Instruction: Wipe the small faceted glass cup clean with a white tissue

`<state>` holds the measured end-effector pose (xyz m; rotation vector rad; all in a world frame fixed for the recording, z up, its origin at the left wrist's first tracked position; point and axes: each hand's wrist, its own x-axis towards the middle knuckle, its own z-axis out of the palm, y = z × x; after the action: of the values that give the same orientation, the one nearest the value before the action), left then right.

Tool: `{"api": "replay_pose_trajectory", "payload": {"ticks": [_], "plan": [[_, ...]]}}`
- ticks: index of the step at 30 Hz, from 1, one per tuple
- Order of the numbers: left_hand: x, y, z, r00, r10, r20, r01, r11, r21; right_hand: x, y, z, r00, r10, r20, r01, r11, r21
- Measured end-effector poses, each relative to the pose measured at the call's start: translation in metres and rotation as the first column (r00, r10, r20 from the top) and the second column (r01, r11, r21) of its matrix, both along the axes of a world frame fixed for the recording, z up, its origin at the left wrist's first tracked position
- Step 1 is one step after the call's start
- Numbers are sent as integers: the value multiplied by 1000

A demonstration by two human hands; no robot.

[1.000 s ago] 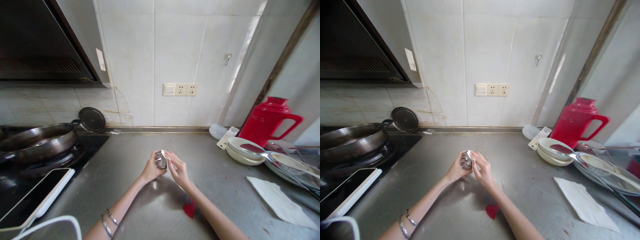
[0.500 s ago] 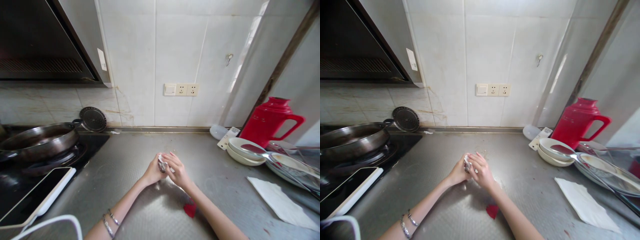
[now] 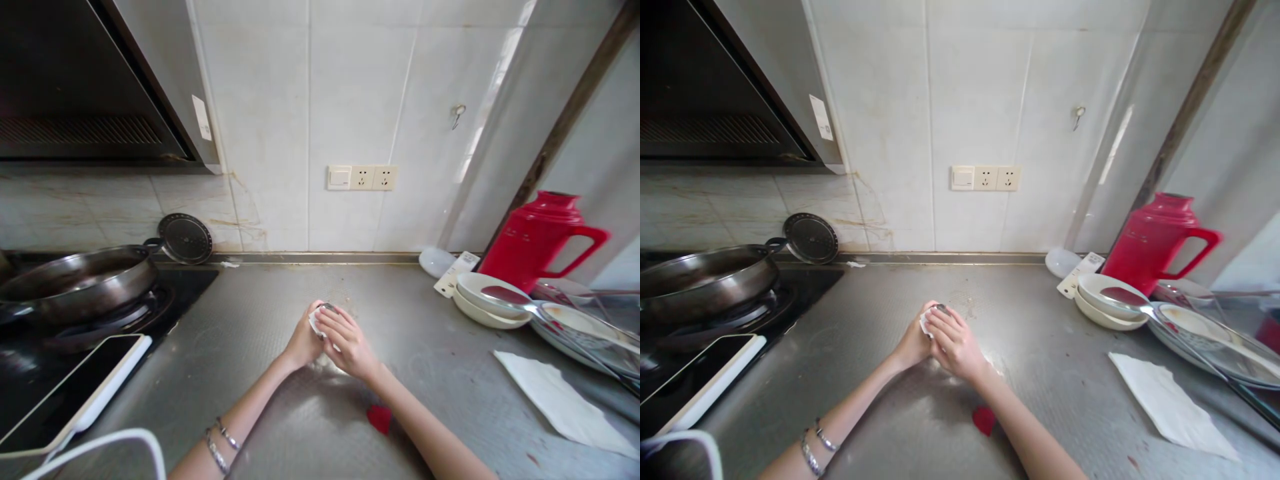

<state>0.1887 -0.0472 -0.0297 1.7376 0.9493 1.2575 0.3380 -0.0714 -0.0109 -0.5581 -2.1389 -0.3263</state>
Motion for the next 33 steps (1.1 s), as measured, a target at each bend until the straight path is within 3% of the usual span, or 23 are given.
{"api": "replay_pose_trajectory", "payload": {"ticks": [3,7,12,18,25,33], "plan": [[0,-1,3,997,38,-64,-34,997,65,5,4,1,998,-28,-49,28,1000,10],[-2,-1,6,999,25,-43,-24,1000,6,11,6,2,995,-29,-94,33,999,41],[-3,1,6,999,-10,47,13,997,-71,7,1,-1,1000,25,-9,-24,996,86],[3,-2,6,997,-79,23,80,997,-23,7,2,3,1000,10,25,-12,995,95],[4,-6,18,981,-98,168,129,973,-189,20,9,7,996,-4,-86,10,997,78],[-2,2,5,987,-128,94,138,985,-102,7,1,-2,998,60,31,-63,994,88]]}}
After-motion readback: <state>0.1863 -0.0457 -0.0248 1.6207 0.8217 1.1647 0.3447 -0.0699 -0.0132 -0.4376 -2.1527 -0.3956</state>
